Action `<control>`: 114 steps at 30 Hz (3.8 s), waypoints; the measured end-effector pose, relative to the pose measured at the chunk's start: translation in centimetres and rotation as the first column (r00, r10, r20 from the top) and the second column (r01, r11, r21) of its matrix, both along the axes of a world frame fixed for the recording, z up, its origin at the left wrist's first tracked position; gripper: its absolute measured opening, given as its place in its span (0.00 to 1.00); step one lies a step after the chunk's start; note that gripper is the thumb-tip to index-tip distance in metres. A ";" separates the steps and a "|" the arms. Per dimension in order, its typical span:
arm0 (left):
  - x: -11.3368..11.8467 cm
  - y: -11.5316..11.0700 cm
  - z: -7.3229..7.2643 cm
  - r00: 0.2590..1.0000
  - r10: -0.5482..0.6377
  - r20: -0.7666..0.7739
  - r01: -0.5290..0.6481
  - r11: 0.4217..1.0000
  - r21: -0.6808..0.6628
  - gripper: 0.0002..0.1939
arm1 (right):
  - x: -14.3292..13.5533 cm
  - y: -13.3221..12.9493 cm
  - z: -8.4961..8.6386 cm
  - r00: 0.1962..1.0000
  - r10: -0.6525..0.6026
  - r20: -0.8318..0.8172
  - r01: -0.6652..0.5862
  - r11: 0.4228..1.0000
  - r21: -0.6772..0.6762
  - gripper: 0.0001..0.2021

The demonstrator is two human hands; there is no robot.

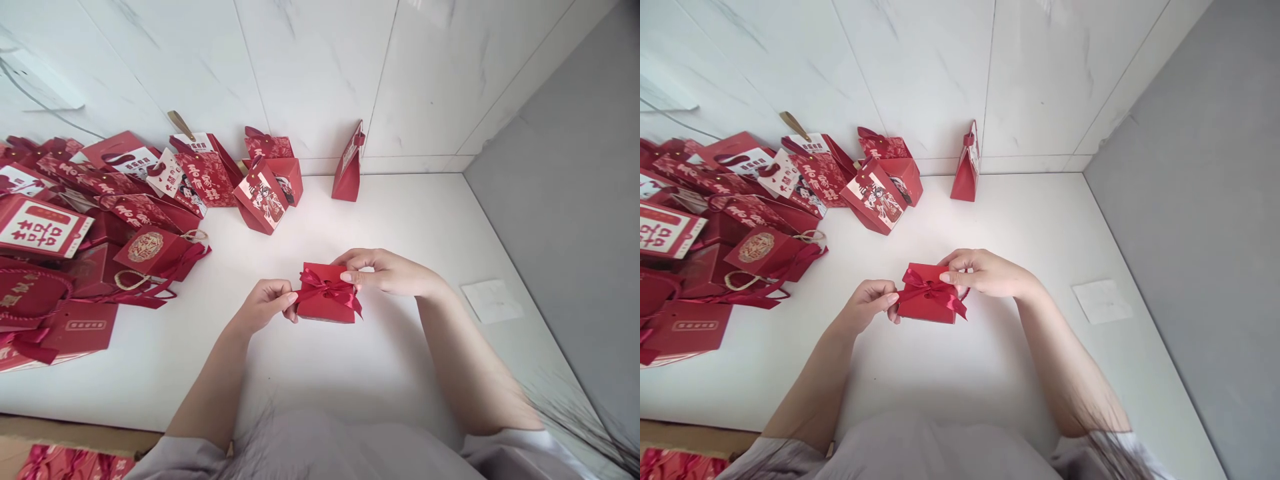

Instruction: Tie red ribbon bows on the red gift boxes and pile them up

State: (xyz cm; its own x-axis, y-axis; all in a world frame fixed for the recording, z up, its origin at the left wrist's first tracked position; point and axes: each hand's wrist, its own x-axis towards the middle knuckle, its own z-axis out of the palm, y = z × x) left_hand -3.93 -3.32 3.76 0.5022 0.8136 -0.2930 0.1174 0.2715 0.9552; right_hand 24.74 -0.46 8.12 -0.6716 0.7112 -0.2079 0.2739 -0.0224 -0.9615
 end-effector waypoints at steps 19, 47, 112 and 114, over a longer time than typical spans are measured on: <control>-0.1 0.6 -1.2 0.993 -0.113 0.032 0.114 0.993 -0.024 0.22 | 0.5 -0.1 0.5 0.999 0.051 -0.004 -0.051 0.997 -0.064 0.18; 0.3 0.3 -0.8 0.977 -0.209 0.049 0.213 0.974 -0.078 0.14 | 0.7 0.2 0.0 0.997 -0.069 -0.033 0.070 0.997 0.035 0.17; 1.0 0.1 -1.0 0.998 -0.037 -0.052 0.043 0.991 0.124 0.18 | 1.5 0.6 -0.7 1.000 0.001 0.029 0.006 0.974 -0.224 0.19; 1.0 0.1 -1.0 0.999 -0.028 -0.047 0.033 0.992 0.119 0.18 | 1.7 0.6 -0.6 0.999 -0.006 0.039 0.014 0.977 -0.212 0.19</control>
State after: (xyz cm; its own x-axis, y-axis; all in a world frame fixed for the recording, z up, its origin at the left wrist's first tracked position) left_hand -2.93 -3.21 2.77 0.5160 0.8285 -0.2173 0.1673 0.1513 0.9742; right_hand 26.42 0.19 7.56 -0.6534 0.6547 -0.3800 0.3090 -0.2276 -0.9234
